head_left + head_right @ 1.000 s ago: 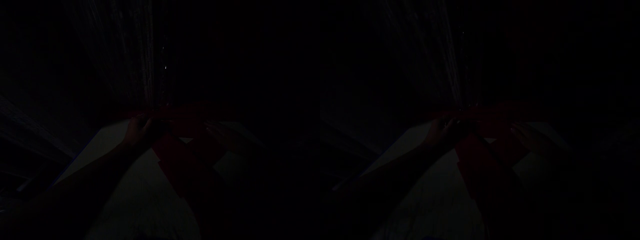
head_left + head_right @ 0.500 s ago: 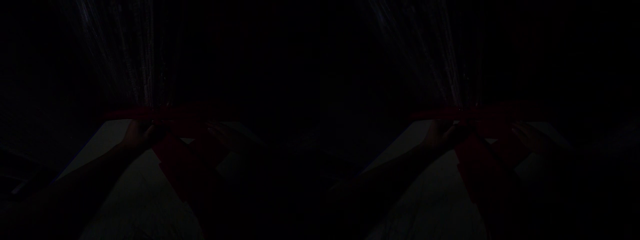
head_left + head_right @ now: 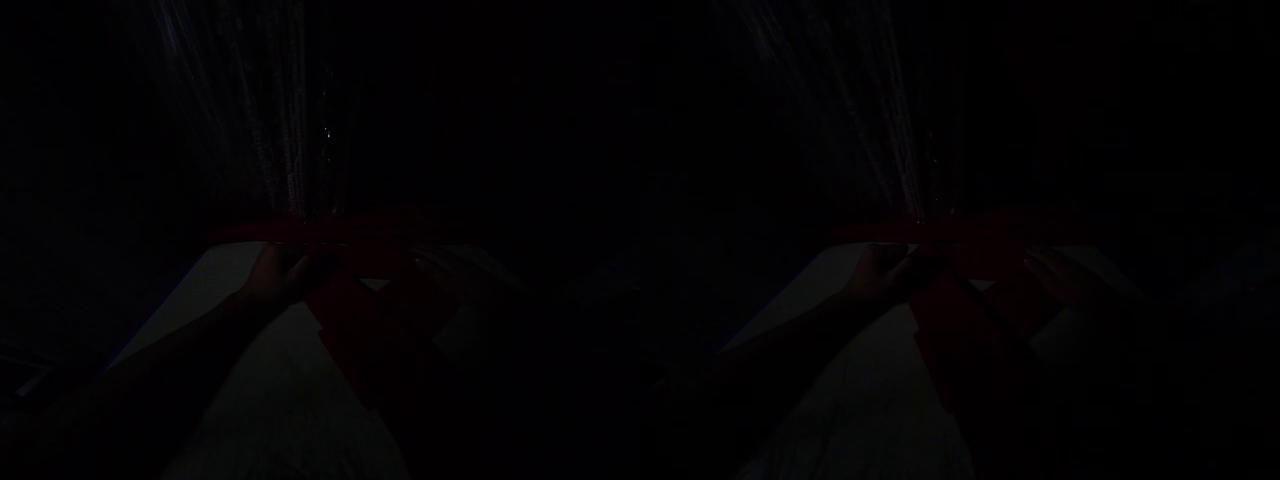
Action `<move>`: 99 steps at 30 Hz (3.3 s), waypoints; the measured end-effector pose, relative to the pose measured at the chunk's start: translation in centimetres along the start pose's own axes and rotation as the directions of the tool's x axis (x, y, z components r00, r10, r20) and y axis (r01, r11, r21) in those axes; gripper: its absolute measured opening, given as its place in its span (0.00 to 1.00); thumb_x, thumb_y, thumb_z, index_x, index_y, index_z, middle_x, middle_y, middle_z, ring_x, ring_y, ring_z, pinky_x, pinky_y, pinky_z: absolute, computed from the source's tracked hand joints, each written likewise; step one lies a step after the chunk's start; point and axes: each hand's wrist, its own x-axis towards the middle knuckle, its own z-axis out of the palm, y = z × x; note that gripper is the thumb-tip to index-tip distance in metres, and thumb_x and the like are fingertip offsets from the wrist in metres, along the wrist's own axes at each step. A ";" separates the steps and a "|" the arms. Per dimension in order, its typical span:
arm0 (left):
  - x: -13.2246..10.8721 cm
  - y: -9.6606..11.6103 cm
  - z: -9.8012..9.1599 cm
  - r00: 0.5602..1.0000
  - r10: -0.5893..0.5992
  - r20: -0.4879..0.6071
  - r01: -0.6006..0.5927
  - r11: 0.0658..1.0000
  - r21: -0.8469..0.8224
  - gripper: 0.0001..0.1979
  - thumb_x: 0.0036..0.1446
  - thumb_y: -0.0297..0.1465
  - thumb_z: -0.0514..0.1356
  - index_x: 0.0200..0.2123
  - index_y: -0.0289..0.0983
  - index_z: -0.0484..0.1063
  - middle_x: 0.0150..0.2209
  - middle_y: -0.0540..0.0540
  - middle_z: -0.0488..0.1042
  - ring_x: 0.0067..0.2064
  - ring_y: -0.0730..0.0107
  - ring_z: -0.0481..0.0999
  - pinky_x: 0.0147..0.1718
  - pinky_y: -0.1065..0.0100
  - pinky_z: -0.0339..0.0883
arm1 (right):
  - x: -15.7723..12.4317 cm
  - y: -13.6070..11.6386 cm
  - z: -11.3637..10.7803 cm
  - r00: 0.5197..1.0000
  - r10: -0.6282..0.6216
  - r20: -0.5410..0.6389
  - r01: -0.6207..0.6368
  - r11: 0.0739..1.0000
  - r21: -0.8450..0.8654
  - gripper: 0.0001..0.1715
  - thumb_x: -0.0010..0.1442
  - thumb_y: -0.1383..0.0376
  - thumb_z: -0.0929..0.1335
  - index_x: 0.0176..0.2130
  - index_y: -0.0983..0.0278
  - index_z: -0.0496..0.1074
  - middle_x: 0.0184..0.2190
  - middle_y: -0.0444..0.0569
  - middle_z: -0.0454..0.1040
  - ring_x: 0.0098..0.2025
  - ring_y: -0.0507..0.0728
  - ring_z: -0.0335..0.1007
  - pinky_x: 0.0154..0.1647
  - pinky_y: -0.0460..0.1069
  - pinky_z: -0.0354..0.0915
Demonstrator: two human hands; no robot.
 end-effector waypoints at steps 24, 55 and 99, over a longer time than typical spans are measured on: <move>0.0 0.0 0.2 1.000 0.014 0.016 -0.014 1.000 -0.027 0.14 0.58 0.37 0.60 0.25 0.38 0.63 0.23 0.51 0.66 0.24 0.73 0.69 0.19 0.76 0.57 | 0.1 0.4 -0.2 1.000 -0.004 0.027 0.004 1.000 -0.017 0.33 0.75 0.46 0.54 0.68 0.55 0.66 0.71 0.46 0.57 0.73 0.59 0.52 0.74 0.57 0.56; 0.2 -0.3 -0.3 0.995 -0.002 0.098 -0.009 0.993 0.119 0.18 0.61 0.38 0.58 0.22 0.35 0.67 0.21 0.50 0.68 0.23 0.75 0.65 0.19 0.76 0.52 | -0.3 -1.0 -1.0 0.998 0.021 0.059 -0.027 0.994 0.104 0.33 0.72 0.45 0.56 0.66 0.55 0.67 0.70 0.47 0.58 0.74 0.61 0.52 0.75 0.60 0.54; -0.1 0.4 -0.3 0.992 -0.029 0.124 0.023 0.998 0.054 0.18 0.61 0.40 0.60 0.23 0.35 0.69 0.21 0.50 0.68 0.21 0.76 0.66 0.18 0.76 0.54 | -0.2 -1.4 -1.3 0.998 0.029 0.064 -0.035 0.995 0.093 0.31 0.72 0.46 0.56 0.66 0.54 0.67 0.70 0.47 0.58 0.74 0.61 0.51 0.75 0.61 0.53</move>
